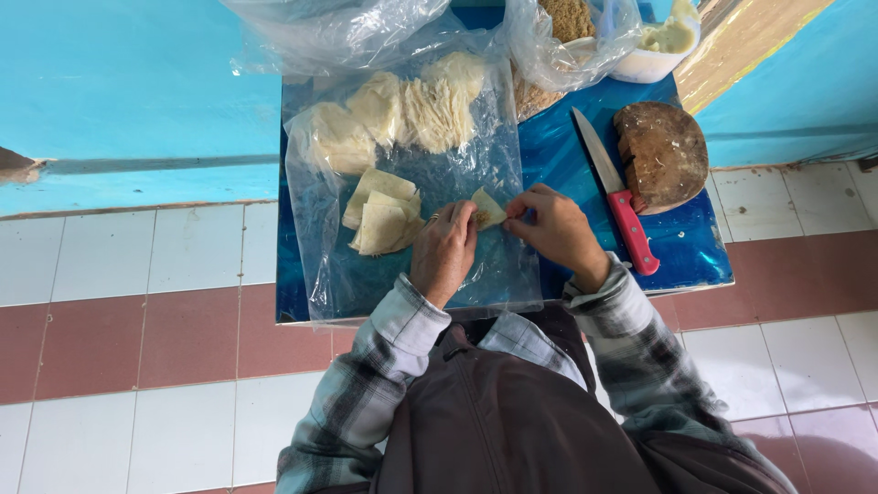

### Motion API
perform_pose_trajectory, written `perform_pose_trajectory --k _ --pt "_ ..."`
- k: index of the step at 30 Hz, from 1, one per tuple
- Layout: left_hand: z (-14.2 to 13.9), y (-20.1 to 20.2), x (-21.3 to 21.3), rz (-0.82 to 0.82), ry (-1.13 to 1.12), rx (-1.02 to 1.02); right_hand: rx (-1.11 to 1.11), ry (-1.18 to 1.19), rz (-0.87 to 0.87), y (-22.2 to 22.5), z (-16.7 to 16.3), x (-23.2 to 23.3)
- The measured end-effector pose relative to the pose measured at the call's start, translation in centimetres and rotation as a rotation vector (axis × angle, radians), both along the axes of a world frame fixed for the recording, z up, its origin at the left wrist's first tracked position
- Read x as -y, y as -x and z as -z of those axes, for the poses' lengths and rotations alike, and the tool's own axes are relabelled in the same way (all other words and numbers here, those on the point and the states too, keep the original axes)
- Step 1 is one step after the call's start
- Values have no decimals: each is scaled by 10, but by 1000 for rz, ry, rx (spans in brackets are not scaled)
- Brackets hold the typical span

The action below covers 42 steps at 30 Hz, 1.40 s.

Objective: The person takes small square dough wrappers from a plastic-covered board, spoons brown filling from a bag onto each wrapper, and folds and pinches the dough closed into stuffed pastries, setting finished pieces aside. The person repeats this folding cycle for several wrappers throughout the clip.

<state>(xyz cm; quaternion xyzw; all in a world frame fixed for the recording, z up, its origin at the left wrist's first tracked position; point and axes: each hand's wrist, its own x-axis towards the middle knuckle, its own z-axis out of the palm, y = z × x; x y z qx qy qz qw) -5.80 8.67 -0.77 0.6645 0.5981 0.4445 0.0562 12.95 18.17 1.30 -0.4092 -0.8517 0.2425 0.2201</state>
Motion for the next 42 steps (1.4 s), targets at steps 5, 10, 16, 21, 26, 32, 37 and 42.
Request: perform_pose_trajectory --k 5,10,16,21,26,32,37,42 --pt "0 1 0 11 2 -5 -166 209 31 -6 11 -11" --pt "1 1 -1 -2 30 -11 -150 101 135 7 5 -1" --pt "-1 1 -1 -5 -8 12 -66 -369 194 23 -13 38" --pt "-1 1 -2 -15 -44 -25 -63 -210 211 29 -16 40" --pt "1 2 -3 4 -38 -16 -129 -246 166 27 -9 37" --pt "2 1 -6 28 -49 -39 -108 -358 73 23 -4 40" --pt "-2 7 -3 79 46 -16 -54 -397 -25 18 -9 40" --pt "-6 17 -8 154 81 -59 -26 -429 -121 17 -16 29"
